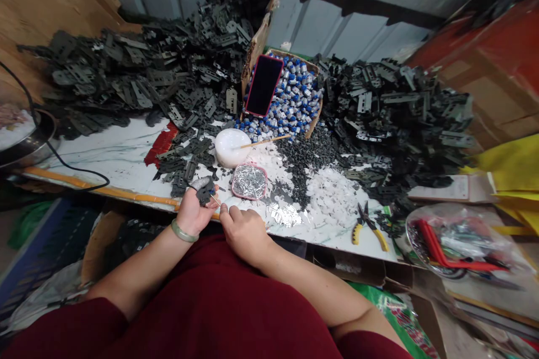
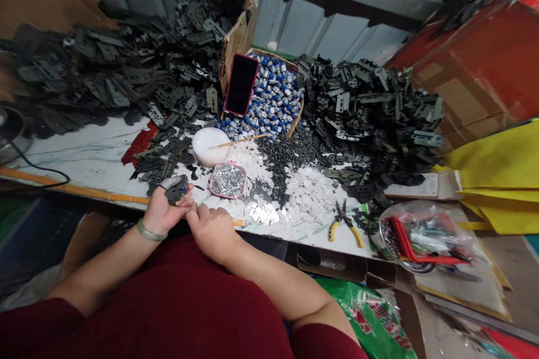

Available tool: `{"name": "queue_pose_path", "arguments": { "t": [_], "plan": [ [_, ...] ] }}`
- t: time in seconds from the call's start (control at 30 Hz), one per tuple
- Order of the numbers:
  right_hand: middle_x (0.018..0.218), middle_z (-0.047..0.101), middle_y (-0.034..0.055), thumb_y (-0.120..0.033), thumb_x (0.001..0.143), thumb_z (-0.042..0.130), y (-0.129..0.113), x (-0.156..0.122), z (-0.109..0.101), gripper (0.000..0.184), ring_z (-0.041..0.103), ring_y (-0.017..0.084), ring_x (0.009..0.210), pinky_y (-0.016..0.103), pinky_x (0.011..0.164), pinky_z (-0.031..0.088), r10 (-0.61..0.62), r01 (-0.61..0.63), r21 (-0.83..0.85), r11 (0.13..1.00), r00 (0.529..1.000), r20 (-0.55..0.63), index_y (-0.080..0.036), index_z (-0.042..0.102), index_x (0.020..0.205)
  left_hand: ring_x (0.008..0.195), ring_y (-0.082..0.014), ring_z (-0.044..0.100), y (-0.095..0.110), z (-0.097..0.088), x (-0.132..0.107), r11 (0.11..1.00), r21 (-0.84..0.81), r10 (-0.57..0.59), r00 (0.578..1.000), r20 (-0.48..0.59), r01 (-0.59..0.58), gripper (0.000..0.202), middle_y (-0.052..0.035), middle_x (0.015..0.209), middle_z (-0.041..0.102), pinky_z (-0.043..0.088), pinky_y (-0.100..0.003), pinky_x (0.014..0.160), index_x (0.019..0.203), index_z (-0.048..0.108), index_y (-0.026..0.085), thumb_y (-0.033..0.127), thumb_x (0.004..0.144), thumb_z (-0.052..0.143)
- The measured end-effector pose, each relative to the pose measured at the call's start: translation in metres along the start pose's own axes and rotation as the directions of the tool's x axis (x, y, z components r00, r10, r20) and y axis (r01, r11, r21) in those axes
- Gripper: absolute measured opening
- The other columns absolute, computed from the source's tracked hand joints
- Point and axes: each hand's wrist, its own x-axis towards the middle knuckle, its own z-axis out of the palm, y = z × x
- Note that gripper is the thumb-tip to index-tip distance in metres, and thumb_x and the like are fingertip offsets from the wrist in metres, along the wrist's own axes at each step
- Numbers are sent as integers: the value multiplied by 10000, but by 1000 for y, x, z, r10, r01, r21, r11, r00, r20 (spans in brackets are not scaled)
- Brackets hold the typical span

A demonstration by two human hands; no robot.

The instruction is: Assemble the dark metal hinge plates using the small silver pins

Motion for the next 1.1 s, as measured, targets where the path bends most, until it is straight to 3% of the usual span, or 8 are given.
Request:
{"name": "queue_pose_path", "arguments": {
  "t": [0.33,0.47,0.57,0.63,0.73,0.87,1.0,1.1],
  "plan": [
    [885,632,122,-185,943,338,12,5,-5,341,614,193,684,299,573,441,-32,30,26,999,997,63,-112,463,1251,289,-51,321,4,-6,8,996,57,-59,997,-50,62,283,-28,484,532,300,-180,343,569,485,139,56,792,332],
    [840,635,72,-204,924,391,23,3,3,233,593,169,666,271,593,429,57,-54,219,974,998,-6,-161,543,1096,291,-51,325,7,-9,8,997,43,-64,998,5,63,284,-62,525,581,308,-184,344,573,502,132,46,782,331],
    [833,613,57,-179,893,415,33,-1,7,162,585,155,719,254,647,450,218,-143,452,881,969,-118,-162,554,974,297,-51,326,6,-10,5,994,39,-101,993,67,98,286,-80,549,599,307,-188,343,584,519,126,59,789,331],
    [893,590,67,-192,868,448,38,-2,7,144,581,154,789,248,683,468,271,-108,572,813,940,-209,-165,558,957,299,-51,321,2,-9,3,987,45,-155,983,98,151,283,-77,545,594,306,-190,341,589,527,122,70,791,336],
    [1040,554,86,-256,850,512,42,1,5,227,570,165,929,256,748,492,207,18,618,786,934,-290,-184,570,1057,309,-64,333,-5,-6,0,969,52,-246,961,127,241,274,-42,487,543,312,-195,342,595,534,124,99,800,354],
    [1146,542,89,-355,870,530,45,8,3,377,574,157,977,253,777,497,39,120,532,838,960,-278,-209,526,1218,388,-117,465,-16,-4,-2,952,29,-306,950,56,305,224,-41,518,563,345,-205,353,667,567,128,126,799,385],
    [1109,590,87,-421,926,451,48,12,3,377,593,142,929,236,753,484,-131,226,429,874,962,-239,-196,538,1216,406,-130,485,-23,-8,-2,933,-15,-358,930,86,360,195,-26,531,564,388,-231,384,665,549,154,124,783,397],
    [1041,628,86,-408,953,393,48,12,3,364,599,138,878,229,717,471,-182,261,389,884,956,-228,-173,554,1180,451,-153,525,-27,-11,-3,912,-19,-405,907,117,410,171,-38,562,586,466,-296,455,662,540,159,141,769,408]
  ]
}}
